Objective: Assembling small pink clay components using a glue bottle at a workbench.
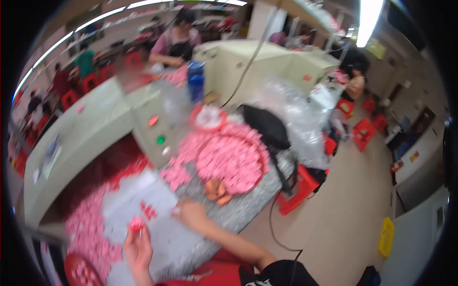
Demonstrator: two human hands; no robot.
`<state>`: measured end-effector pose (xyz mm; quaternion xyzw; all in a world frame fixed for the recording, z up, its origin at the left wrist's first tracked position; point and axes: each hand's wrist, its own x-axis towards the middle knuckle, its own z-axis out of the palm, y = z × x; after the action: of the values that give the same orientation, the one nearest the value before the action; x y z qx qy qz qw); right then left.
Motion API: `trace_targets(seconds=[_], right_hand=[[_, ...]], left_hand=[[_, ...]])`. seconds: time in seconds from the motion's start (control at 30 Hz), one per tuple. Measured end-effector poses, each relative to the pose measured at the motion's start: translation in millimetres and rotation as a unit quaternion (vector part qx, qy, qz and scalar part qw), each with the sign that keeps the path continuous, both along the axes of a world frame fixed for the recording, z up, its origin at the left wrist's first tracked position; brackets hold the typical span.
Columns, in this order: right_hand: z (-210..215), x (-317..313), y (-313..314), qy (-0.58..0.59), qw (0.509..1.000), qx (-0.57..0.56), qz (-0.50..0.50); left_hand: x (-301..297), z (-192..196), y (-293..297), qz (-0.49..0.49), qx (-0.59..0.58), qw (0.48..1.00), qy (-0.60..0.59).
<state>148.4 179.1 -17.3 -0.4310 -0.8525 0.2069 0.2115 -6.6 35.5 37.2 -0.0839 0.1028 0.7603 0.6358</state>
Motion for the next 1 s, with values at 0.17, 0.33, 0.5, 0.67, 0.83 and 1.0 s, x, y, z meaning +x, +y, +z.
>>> trace_targets(seconds=[0.17,0.33,0.5,0.67,0.83,1.0], right_hand=[[15,31,29,0.099,0.992,0.038,-0.068],[-6,21,8,0.159,0.978,-0.124,-0.046],[4,-16,-19,0.082,0.996,0.002,-0.034],[3,-23,-10,-0.019,0.999,0.035,-0.016],[62,-21,-35,0.232,0.957,-0.156,0.080],[105,-39,-78,0.274,0.932,-0.095,0.220]], left_hand=[[6,13,-26,0.009,0.009,0.999,-0.053],[0,-2,-58,0.049,-0.014,0.997,-0.052],[6,6,-62,0.035,-0.051,0.997,-0.046],[4,7,-55,0.037,-0.097,0.995,0.011],[2,15,-47,0.048,-0.078,0.986,0.139],[2,25,-47,0.077,-0.087,0.962,0.249]])
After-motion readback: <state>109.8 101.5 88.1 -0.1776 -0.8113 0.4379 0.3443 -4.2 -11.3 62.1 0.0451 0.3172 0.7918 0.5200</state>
